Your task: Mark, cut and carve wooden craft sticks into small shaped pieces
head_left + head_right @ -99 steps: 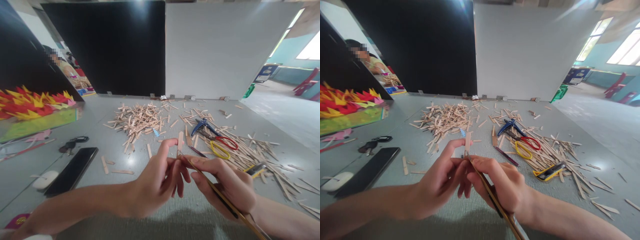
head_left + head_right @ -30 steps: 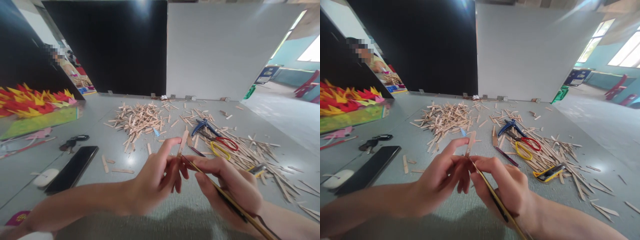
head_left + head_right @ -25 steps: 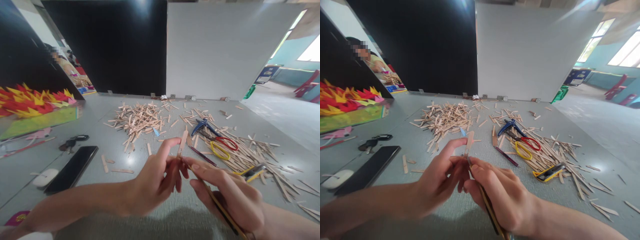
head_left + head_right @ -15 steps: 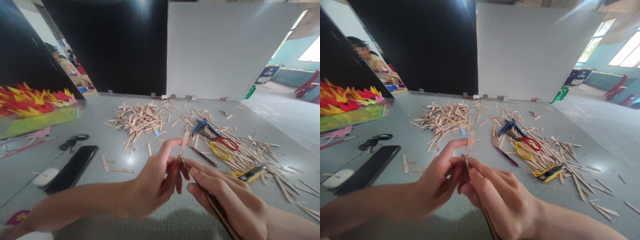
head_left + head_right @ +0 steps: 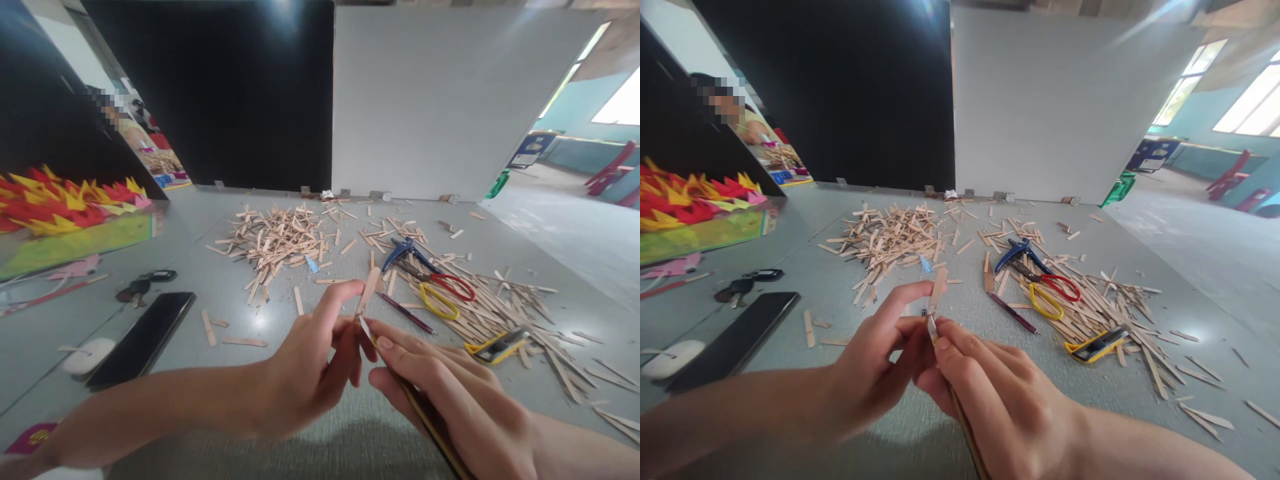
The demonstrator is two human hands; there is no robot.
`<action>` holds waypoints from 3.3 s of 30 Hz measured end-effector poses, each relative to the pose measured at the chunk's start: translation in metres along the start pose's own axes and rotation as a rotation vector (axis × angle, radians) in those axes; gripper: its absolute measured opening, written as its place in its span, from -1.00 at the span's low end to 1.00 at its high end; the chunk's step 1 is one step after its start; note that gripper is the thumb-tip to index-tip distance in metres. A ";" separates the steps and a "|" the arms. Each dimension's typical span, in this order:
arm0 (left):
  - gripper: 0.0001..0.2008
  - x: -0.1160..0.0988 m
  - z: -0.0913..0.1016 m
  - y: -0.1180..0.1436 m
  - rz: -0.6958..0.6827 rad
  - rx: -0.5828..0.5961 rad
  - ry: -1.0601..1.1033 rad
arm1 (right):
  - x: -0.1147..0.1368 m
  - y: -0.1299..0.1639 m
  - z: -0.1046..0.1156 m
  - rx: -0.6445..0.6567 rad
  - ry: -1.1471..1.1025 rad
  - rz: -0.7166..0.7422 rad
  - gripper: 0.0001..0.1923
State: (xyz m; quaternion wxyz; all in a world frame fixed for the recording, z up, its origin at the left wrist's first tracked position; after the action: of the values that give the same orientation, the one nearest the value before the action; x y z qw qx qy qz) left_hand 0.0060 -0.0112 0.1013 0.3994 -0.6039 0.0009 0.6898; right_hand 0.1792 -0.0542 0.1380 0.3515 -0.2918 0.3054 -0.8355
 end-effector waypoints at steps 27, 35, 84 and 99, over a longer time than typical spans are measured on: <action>-0.58 0.003 0.001 -0.006 0.072 -0.046 -0.031 | -0.003 -0.004 -0.004 -0.052 0.085 0.022 -0.83; -0.54 -0.001 0.001 -0.005 0.093 -0.022 0.057 | -0.008 -0.009 -0.003 -0.109 -0.050 -0.075 -0.78; -0.38 0.006 0.001 0.001 -0.199 0.095 -0.202 | -0.011 -0.020 0.014 -0.078 -0.225 -0.391 -0.83; -0.47 0.004 0.002 -0.005 0.003 0.104 -0.007 | -0.012 -0.010 0.006 -0.081 -0.026 -0.109 -0.82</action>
State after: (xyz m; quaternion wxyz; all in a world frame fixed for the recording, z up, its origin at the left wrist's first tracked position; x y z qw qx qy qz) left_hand 0.0073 -0.0043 0.1006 0.4291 -0.5800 0.0363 0.6915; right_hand 0.1861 -0.0416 0.1458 0.2974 -0.3327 0.3179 -0.8366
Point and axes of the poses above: each hand's wrist, its own y-axis away from the middle knuckle, its own z-axis out of the back of the hand, x = y × z, the point moved 4 cm from there along -y, towards the middle knuckle, and after that the axes turned 12 degrees about -z, right-handed, at the moved point
